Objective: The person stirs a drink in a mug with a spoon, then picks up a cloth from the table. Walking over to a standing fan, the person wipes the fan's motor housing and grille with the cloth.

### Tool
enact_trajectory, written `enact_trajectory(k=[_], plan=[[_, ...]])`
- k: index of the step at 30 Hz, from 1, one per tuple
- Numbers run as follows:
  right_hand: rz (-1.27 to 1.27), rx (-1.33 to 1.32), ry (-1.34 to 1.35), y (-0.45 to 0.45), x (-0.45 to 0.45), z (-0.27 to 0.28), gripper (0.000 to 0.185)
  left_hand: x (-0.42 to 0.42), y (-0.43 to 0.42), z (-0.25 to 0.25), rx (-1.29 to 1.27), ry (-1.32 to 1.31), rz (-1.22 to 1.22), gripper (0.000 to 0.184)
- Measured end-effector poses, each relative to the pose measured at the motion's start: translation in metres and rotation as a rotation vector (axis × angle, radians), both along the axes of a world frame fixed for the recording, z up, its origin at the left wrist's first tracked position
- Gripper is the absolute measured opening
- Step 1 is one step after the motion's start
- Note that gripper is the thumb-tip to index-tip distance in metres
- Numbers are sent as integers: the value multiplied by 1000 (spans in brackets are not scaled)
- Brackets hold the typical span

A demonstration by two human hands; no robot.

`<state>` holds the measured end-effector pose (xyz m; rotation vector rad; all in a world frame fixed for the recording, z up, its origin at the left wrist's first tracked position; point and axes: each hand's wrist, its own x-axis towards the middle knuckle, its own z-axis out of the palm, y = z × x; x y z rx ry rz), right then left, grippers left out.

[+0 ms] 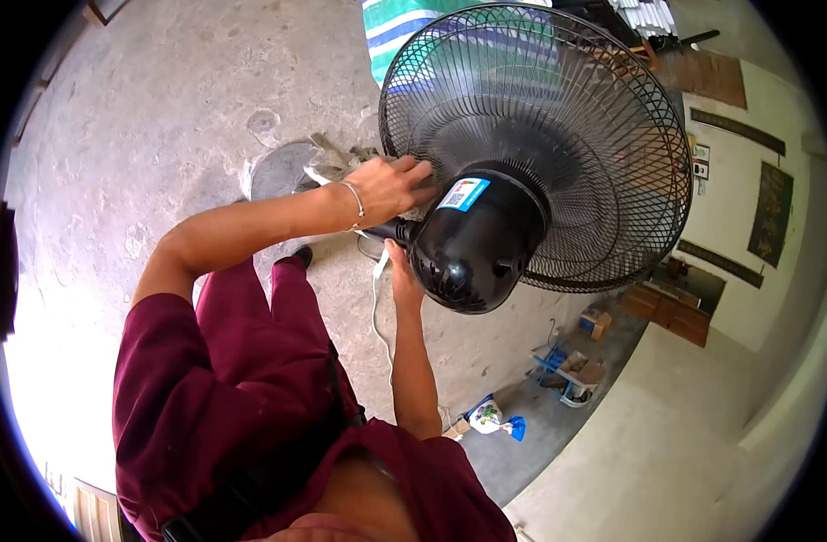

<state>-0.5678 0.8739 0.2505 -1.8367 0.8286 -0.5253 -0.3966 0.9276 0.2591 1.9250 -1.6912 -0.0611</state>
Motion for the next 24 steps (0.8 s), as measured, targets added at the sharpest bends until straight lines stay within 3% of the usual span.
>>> enact_trajectory(k=[6, 8, 9, 10, 12, 16, 24], plan=[[-17, -25, 98, -3, -4, -4, 35, 1, 2, -5, 147, -119, -43, 37], [-19, -40, 84, -3, -6, -6, 35, 9, 13, -8, 350, -83, -77, 42], [-19, -54, 71, -4, -5, -7, 36, 8, 22, -14, 190, 1, -17, 48], [-19, -51, 72, -5, -4, -8, 36, 8, 22, -17, 193, 2, -17, 48], [21, -62, 43, -5, -4, -7, 35, 4, 27, -18, -131, 143, 65, 55], [9, -59, 3, 0, -2, 1, 34, -3, 12, -10, -286, 170, 113, 57], [-47, 2, 54, 1, -1, 0, 33, -5, 12, -16, -24, 57, 63, 42]])
